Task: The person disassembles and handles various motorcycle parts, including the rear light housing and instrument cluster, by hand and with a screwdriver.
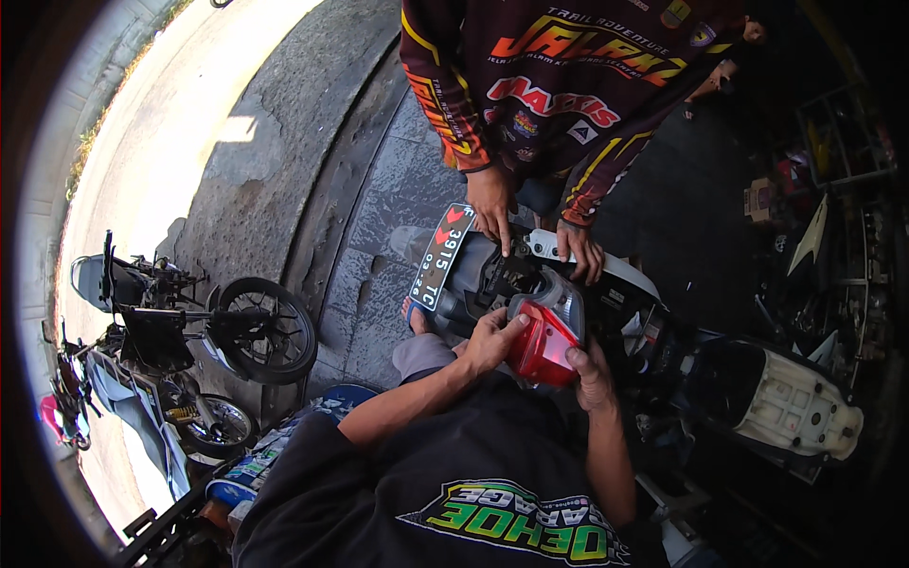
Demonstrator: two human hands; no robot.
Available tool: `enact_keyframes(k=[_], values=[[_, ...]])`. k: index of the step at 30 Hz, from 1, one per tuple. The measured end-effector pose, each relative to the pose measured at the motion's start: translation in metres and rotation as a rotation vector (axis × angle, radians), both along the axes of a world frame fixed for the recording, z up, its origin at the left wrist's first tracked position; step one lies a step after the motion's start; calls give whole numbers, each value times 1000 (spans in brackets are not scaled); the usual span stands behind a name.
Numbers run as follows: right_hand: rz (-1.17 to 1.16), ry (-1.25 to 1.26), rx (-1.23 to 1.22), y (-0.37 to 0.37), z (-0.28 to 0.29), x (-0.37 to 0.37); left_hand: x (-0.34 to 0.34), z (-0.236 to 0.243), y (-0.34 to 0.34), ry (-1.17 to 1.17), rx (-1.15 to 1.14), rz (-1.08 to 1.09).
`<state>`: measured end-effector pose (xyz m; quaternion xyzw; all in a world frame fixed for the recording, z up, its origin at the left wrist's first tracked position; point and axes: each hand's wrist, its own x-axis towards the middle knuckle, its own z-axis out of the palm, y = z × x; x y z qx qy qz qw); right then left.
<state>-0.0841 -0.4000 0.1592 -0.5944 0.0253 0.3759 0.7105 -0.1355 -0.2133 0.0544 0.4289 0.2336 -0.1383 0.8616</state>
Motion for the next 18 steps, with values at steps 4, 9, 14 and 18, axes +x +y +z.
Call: enact_keyframes(k=[4,9,14,18], values=[[4,-89,-29,11,-1,-9,-1,7,7,4,-56,35],[6,-82,-5,23,4,-17,-14,0,17,-53,463,146],[-28,-48,-52,6,1,-32,-32,-153,89,480,640,535],[-11,15,-45,6,-8,-36,-80,-329,122,692,1178,169]])
